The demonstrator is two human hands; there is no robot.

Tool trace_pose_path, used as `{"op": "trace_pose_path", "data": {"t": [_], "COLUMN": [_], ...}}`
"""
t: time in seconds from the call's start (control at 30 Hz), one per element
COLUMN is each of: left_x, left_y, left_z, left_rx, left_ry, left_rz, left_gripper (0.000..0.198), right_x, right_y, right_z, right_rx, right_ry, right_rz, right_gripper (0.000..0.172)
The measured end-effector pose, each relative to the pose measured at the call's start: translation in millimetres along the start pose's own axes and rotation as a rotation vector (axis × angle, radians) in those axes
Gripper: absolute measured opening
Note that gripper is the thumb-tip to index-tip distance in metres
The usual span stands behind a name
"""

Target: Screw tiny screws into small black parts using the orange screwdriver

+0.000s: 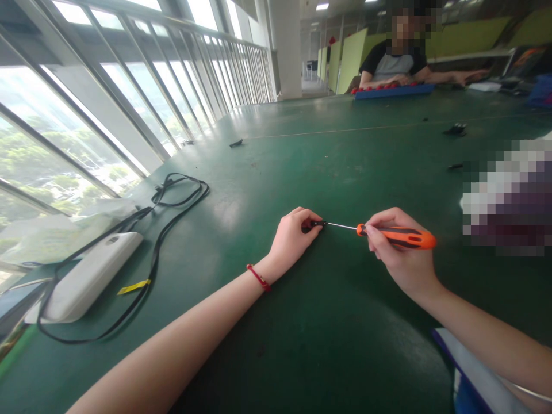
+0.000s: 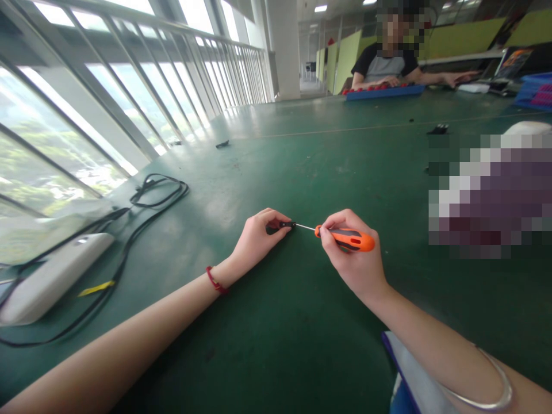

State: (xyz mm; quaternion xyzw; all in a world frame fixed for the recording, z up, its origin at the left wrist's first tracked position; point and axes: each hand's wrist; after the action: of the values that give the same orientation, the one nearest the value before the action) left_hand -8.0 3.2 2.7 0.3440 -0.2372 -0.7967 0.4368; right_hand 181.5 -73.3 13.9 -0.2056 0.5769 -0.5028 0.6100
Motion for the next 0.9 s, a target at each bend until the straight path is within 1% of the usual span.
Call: {"op": "trace_pose_path", "data": {"t": [0.23,0.4,0.5,0.57,0.63,0.67,0.7,0.77,0.8,0.87,0.9], "left_x": [-0.4,-0.6,-0.8,-0.9,-1.0,-1.1,-1.1,-1.2,-1.3,-1.7,-1.9], "left_y": [-1.5,0.0,0.2,-0.3,-1.0,-1.4,-1.6,-1.9,-1.9,-1.8,-1.8], "left_z": [-0.4,0.8,1.2,1.1,1.0,0.9,0.9,1.0,1.2,1.6,1.7], "left_rx": [0.019,0.026,0.027,0.032,0.04,0.043,0.045,0.047,0.05,0.059,0.063], "left_ry": [-0.007,-0.02,-0.024,-0.026,-0.027,-0.027,-0.027,-0.027,-0.028,-0.03,-0.033], "left_rz": [0.007,0.012,0.016,0.021,0.028,0.031,0.032,0.032,0.029,0.025,0.024], "left_gripper": [0.009,0.009,0.01,0.01,0.01,0.01,0.01,0.01,0.01,0.01,0.01], "right_x": [0.0,-1.4,-1.5,-2.0,-2.8,-3.0,-3.0,-2.2,-1.6,-0.6,-0.4], "right_y": [0.4,-2.9,-1.8,0.7,2.5,2.6,2.1,-0.4,-1.9,-3.8,-3.9], "right_z": [-0.1,-0.2,-0.3,-0.4,-0.4,-0.2,0.0,0.6,0.9,1.0,0.9], "right_rx": [-0.003,0.069,0.077,0.039,-0.031,-0.053,-0.057,-0.018,0.011,0.055,0.064], "right_ry": [-0.023,-0.033,0.017,0.079,0.082,0.07,0.05,0.01,-0.006,-0.018,-0.003], "right_rz": [0.005,0.018,0.028,0.058,0.069,0.063,0.047,0.004,-0.013,-0.018,-0.002], "right_gripper": [0.006,0.013,0.005,0.016,0.026,0.027,0.023,0.008,0.005,0.009,0.007]}}
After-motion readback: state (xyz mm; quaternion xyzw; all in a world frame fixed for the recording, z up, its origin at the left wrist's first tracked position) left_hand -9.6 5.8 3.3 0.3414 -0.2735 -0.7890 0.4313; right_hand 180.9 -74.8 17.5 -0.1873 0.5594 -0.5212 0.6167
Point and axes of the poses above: each hand's wrist, its own x-axis away from the middle knuckle, its own z-axis out of the back of the hand, y = z × x, and after that the axes turned 1 degree about -y, right-handed
